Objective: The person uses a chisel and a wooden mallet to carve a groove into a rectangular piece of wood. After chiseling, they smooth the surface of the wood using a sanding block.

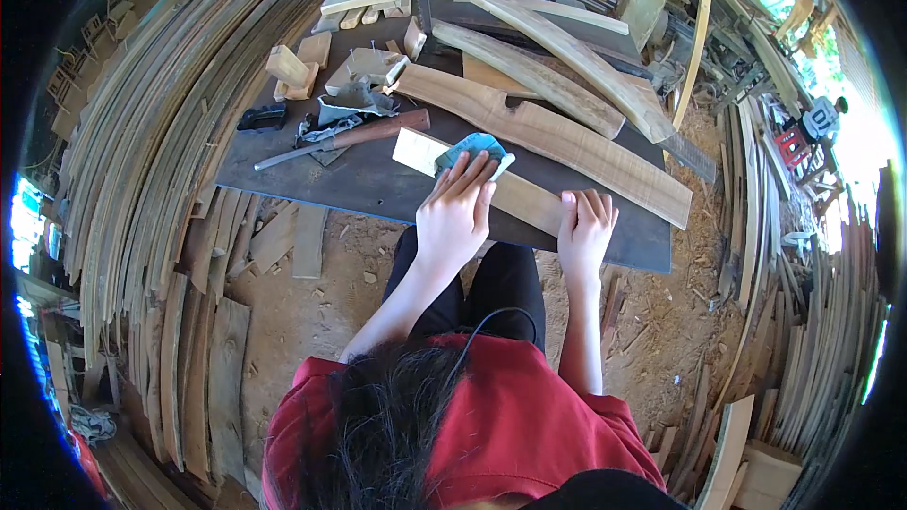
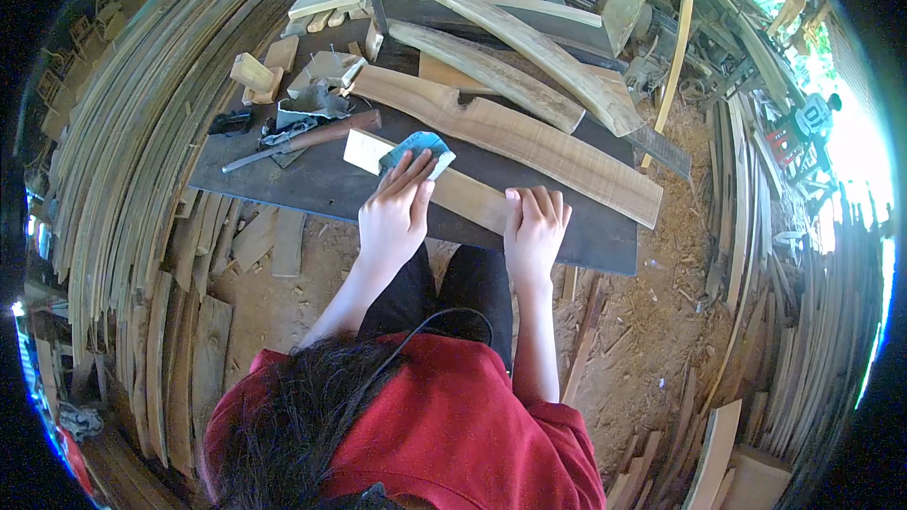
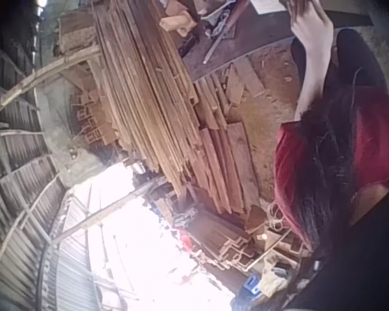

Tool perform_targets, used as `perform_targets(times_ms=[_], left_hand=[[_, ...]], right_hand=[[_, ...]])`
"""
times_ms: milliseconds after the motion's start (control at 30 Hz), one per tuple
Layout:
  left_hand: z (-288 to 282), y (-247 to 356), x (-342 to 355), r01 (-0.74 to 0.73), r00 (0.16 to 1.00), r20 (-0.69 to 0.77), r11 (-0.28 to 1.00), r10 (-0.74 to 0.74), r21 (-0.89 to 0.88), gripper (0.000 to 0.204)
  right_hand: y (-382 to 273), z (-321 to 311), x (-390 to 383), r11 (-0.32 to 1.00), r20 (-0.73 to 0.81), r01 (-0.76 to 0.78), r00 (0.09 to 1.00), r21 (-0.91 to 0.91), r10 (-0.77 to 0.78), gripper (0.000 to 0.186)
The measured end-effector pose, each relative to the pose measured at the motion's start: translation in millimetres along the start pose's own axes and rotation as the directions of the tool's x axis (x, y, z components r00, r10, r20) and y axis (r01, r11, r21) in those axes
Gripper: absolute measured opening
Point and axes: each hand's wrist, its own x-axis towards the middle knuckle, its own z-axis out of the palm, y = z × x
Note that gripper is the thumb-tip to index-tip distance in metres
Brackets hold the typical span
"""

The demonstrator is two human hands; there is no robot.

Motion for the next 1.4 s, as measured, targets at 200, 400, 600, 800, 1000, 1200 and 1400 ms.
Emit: perform_targets(times_ms=[200,400,600,800,1000,1200,1400], left_hand=[[5.3,-4.8,4.8,0.006,1.0,-0.001,1.0,-0.006,0.031,0.028],[7.3,-9.7,15.1,0.132,0.987,0.082,0.985,-0.142,0.111,0.027],[8.2,-1.7,2.7,0.05,0.996,0.07,0.988,-0.061,0.148,0.027],[9.8,7.6,-19.7,-0.121,0.992,0.056,0.99,0.116,0.076,0.025],[-17.8,-44.6,5.4,0.284,0.955,-0.007,0.906,-0.297,0.313,0.036],[-10.7,-4.3,-4.4,0.178,0.963,0.145,0.939,-0.229,0.295,0.031],[-6.7,0.6,-24.5,-0.001,0.982,0.187,0.997,-0.013,0.073,0.03]], right_hand=[[-0.6,1.4,0.5,1.0,-0.004,0.02,1.0,-0.013,-0.02,0.014],[-1.8,0.9,-1.0,0.993,-0.015,0.111,0.994,-0.036,-0.112,0.016],[-3.7,-1.7,-4.8,0.994,0.054,0.094,0.994,-0.052,-0.091,0.02],[-13.6,1.1,-13.0,0.996,0.066,0.061,0.996,-0.073,-0.056,0.024],[-13.4,3.0,-15.7,0.996,0.041,0.076,0.996,-0.053,-0.074,0.021],[-14.1,5.3,-16.1,0.996,0.024,0.06,0.998,-0.065,-0.058,0.019],[-16.1,2.6,-14.5,0.996,0.022,0.055,0.998,-0.069,-0.054,0.018]])
